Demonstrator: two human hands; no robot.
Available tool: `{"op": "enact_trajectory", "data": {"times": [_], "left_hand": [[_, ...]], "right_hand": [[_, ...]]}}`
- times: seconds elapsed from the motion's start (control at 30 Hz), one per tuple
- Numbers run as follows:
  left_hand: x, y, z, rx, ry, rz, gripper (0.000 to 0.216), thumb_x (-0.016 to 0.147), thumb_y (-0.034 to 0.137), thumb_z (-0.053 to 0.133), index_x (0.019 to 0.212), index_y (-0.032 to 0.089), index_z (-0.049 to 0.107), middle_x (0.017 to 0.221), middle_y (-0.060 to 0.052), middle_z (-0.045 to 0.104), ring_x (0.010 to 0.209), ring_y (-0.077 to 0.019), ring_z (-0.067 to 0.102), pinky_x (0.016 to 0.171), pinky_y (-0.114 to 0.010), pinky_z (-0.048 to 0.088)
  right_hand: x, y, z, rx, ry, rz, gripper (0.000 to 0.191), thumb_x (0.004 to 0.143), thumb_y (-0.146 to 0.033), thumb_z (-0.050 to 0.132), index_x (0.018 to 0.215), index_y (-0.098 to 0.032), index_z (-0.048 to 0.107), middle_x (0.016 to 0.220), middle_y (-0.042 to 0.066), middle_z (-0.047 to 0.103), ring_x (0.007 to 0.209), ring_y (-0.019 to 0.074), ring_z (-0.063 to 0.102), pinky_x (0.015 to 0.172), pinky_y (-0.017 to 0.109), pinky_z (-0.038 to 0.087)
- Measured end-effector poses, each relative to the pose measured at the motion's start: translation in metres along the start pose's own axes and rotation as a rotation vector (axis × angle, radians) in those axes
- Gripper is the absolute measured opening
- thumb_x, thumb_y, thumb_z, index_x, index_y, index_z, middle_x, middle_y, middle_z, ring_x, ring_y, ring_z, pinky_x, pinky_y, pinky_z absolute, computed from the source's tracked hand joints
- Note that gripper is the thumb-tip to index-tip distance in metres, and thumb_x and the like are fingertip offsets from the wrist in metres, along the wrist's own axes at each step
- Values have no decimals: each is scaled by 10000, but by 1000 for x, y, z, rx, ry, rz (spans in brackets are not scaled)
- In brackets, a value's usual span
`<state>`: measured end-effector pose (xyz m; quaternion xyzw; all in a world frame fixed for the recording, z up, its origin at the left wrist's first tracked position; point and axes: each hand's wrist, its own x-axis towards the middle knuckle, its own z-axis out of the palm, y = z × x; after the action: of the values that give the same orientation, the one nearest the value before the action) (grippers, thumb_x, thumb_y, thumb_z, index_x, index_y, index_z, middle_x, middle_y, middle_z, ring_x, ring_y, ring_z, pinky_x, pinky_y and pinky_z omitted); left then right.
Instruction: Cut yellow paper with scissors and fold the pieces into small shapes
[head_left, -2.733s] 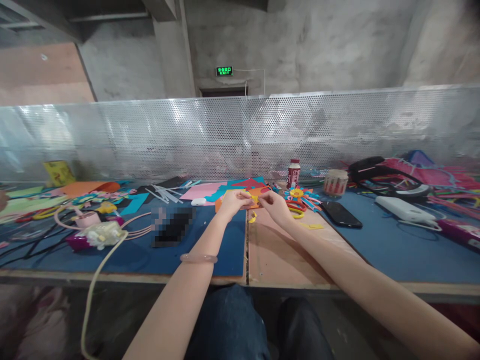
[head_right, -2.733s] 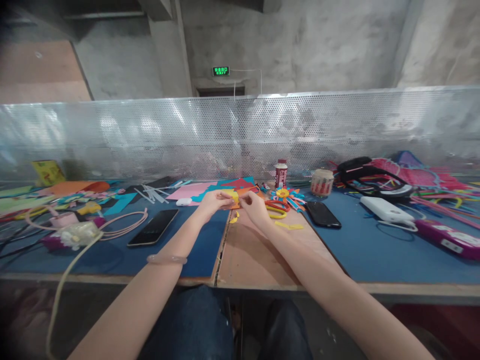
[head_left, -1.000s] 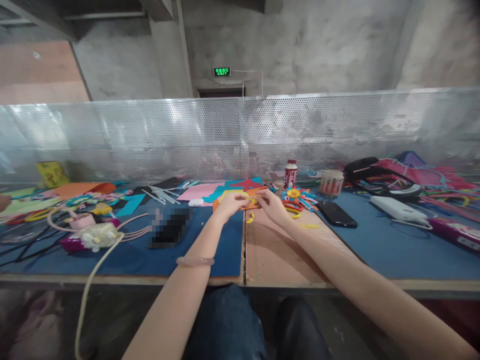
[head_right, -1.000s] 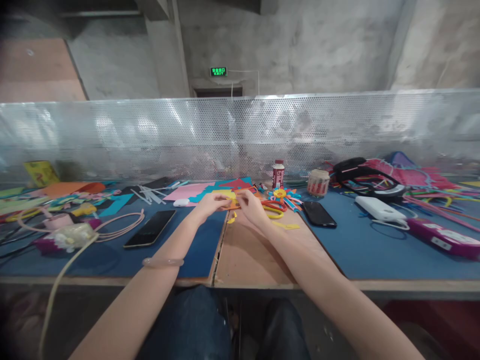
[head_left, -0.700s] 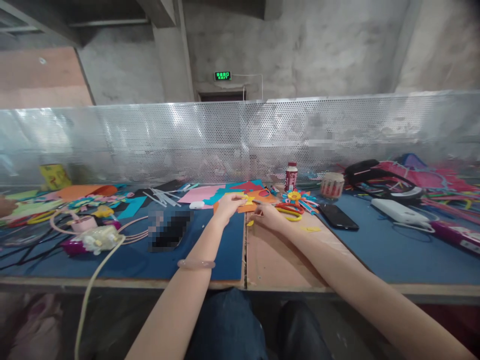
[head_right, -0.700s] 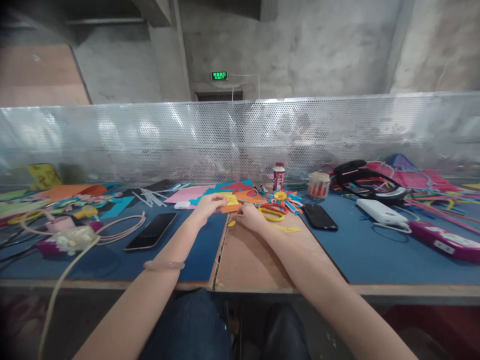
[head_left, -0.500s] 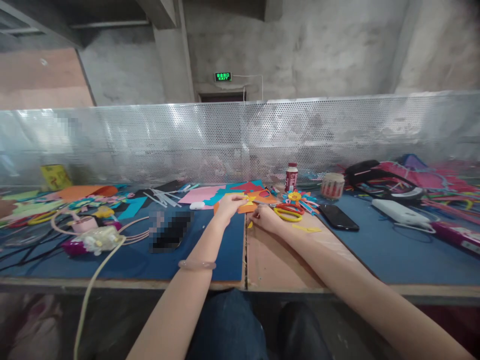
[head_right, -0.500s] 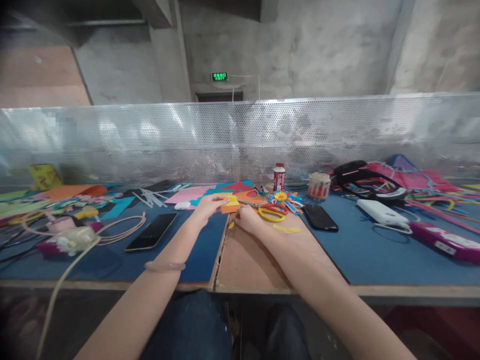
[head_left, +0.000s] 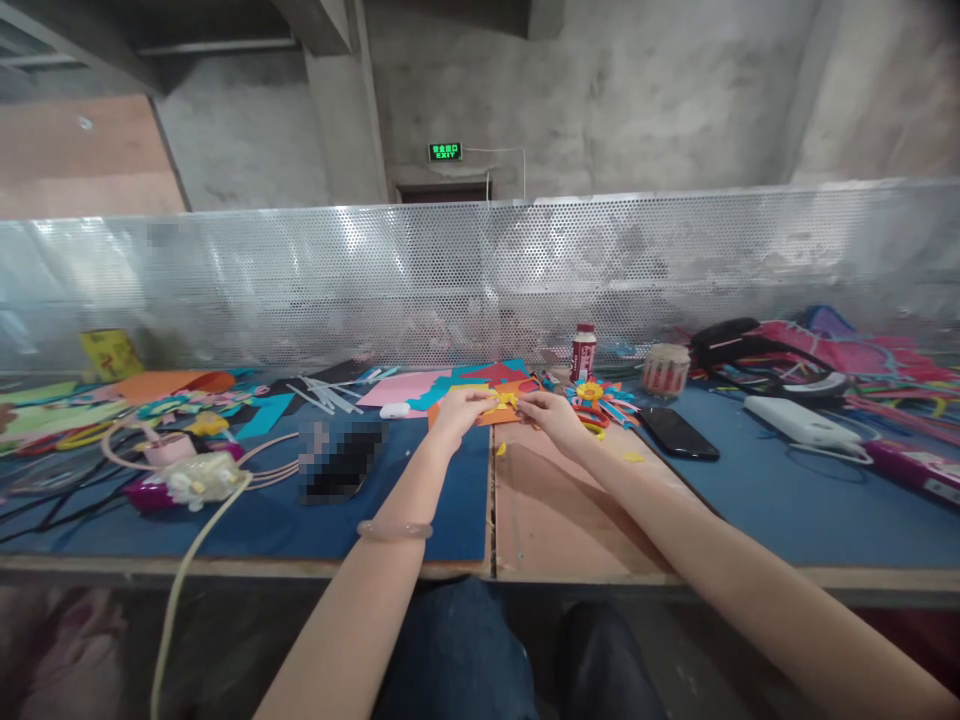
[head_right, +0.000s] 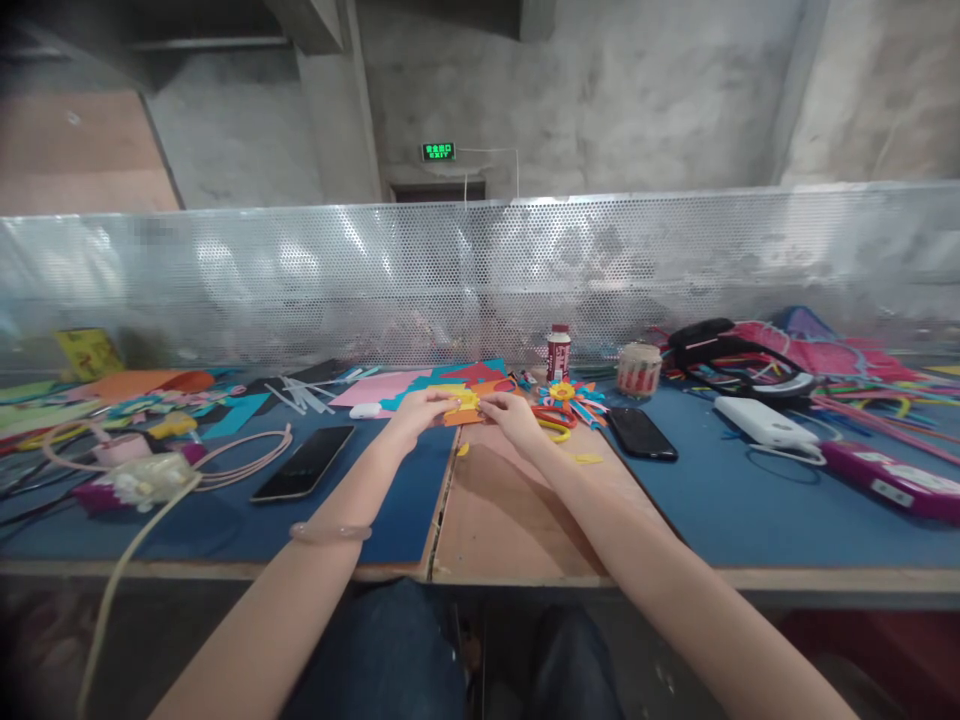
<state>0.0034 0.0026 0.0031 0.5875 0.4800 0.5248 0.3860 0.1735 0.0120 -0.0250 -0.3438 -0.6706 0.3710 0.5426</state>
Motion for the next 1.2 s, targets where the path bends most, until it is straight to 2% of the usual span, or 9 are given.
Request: {"op": "enact_trajectory", "data": {"times": [0.2, 0.4, 0.53, 0.67, 0.87, 0.97, 1.07, 1.2], "left_hand": [[0, 0, 1, 19, -12, 2, 256, 556, 291, 701, 770, 155, 668, 779, -61, 649, 695, -132, 557, 553, -205, 415], [-1, 3, 3, 40, 5, 23, 241, 549, 286, 704, 740, 146, 661, 744, -54, 639, 662, -125, 547, 541, -208, 414], [-1, 2, 2, 10, 0, 17, 221, 569, 266, 689, 750, 148, 645, 769, -57, 642, 680, -128, 564, 549, -206, 424], [0, 2, 1, -137, -21, -68, 236, 591, 233, 685, 796, 140, 614, 795, -60, 642, 709, -131, 596, 597, -215, 448], [0, 2, 1, -457, -229, -286, 147, 659, 106, 638, 791, 134, 579, 778, -51, 637, 736, -138, 622, 746, -286, 474], [0, 1, 2, -494, -254, -291, 90, 678, 44, 604, 736, 110, 585, 740, -50, 624, 715, -119, 613, 785, -272, 466], [-1, 1, 3, -464, -227, -300, 69, 683, 31, 597, 690, 100, 598, 713, -46, 613, 684, -99, 593, 788, -265, 465], [0, 0, 4, -455, -223, -269, 73, 666, 22, 611, 665, 95, 612, 707, -45, 610, 700, -99, 585, 784, -266, 474]], "right_hand": [[0, -1, 4, 52, 58, 22, 299, 645, -380, 617, 816, -135, 600, 674, 17, 614, 591, 109, 539, 574, 241, 433], [-2, -4, 6, -31, 115, -42, 260, 682, -364, 596, 812, -140, 576, 676, 18, 613, 590, 111, 554, 568, 244, 457], [-3, -6, 7, -80, 112, -29, 229, 705, -323, 572, 844, -141, 588, 720, 31, 624, 593, 111, 561, 550, 240, 465], [-2, -6, 7, -111, 107, -36, 182, 713, -264, 547, 845, -143, 582, 719, 33, 626, 619, 122, 583, 566, 248, 471], [1, 4, 9, -156, 39, -160, 108, 694, -207, 542, 784, -153, 569, 784, 34, 623, 725, 135, 596, 679, 275, 479], [1, 4, 9, -257, 35, -224, 100, 694, -178, 525, 770, -157, 586, 792, 35, 617, 741, 135, 584, 710, 285, 470], [-2, -2, 7, -340, 25, -269, 153, 674, -113, 487, 736, -168, 616, 793, 32, 618, 768, 137, 574, 727, 281, 458], [-7, -11, 6, -281, 55, -205, 198, 660, -97, 463, 698, -177, 641, 810, 32, 628, 811, 146, 576, 765, 283, 453]]}}
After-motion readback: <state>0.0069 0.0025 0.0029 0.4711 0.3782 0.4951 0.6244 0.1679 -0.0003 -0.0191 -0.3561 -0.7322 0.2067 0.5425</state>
